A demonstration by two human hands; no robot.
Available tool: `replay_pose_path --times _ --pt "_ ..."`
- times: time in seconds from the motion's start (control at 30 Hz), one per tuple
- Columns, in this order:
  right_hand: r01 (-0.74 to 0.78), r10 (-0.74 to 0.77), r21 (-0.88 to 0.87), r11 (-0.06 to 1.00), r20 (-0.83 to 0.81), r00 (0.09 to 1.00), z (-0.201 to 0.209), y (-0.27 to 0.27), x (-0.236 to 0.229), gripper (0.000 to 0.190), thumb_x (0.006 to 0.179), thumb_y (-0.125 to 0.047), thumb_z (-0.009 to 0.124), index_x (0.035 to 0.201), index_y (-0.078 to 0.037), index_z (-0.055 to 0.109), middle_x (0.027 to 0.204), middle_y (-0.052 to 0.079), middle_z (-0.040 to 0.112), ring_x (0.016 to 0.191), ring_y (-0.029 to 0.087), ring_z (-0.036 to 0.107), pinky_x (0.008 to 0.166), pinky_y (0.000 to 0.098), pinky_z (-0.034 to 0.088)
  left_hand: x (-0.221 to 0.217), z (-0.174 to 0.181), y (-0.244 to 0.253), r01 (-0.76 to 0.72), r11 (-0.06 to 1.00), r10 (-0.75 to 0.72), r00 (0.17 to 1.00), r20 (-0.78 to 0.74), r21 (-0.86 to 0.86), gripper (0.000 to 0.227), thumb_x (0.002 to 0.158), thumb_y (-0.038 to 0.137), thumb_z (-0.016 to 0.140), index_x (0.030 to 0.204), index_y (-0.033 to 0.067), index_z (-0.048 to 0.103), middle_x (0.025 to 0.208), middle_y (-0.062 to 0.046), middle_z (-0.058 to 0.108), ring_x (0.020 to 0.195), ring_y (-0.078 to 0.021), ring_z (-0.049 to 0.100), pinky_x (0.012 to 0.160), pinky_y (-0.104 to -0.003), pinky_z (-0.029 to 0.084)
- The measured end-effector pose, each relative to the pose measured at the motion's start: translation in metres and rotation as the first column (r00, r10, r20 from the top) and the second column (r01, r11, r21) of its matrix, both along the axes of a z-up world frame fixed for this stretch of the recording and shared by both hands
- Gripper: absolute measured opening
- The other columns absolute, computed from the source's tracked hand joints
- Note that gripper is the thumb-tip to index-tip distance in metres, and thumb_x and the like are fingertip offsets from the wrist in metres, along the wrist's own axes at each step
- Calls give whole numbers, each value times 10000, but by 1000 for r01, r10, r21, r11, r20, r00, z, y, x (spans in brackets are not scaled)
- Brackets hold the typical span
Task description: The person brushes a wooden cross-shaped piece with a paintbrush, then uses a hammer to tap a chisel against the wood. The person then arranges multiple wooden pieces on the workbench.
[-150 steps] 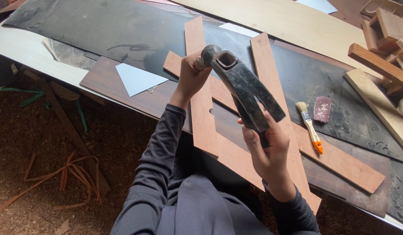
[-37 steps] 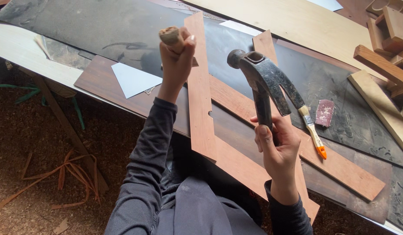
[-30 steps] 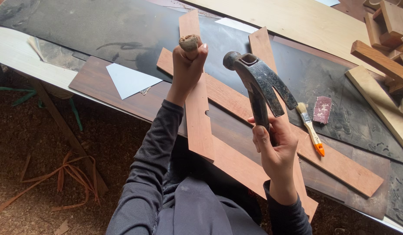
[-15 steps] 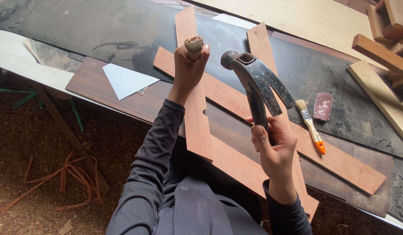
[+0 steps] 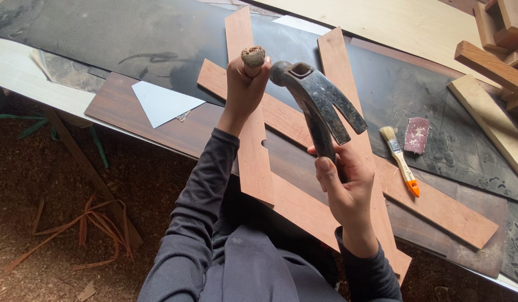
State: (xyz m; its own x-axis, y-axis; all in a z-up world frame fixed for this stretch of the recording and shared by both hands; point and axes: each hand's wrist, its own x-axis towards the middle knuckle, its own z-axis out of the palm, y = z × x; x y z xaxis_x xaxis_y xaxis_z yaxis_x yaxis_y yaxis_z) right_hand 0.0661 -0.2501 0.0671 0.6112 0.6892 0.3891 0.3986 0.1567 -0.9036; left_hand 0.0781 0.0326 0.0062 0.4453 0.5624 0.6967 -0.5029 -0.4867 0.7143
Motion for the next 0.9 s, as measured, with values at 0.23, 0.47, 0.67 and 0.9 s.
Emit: replay_pose_path --times 0.23,0.47,0.67,0.9 --pt "-2 4 84 996 -27 1000 23 9 -15 312 1090 -257 589 1203 30 638 718 -58 504 600 12 437 548 177 337 1 -10 1 16 1000 -16 1000 7 11 418 997 95 681 641 57 465 586 48 453 575 -18 409 530 -240 316" --pt "160 -114 -168 973 254 960 48 25 -13 239 1038 -216 652 1150 -10 702 715 -35 536 638 56 452 574 217 350 7 -12 9 142 989 -139 988 68 -30 484 963 53 699 588 56 392 561 55 413 539 -9 357 499 -234 266" --pt "62 -86 121 991 204 975 55 18 -31 216 1075 -215 654 1187 -31 643 964 8 649 775 33 583 651 189 451 0 -18 4 123 992 -123 992 30 -6 408 991 30 685 645 24 468 586 51 440 578 -8 375 517 -233 291" --pt "228 -176 -155 961 291 940 44 20 -11 214 1053 -178 663 1159 3 706 768 0 606 671 25 470 593 186 362 4 -9 7 139 990 -141 988 58 35 399 997 62 668 681 40 426 623 36 415 600 -23 356 532 -247 309"
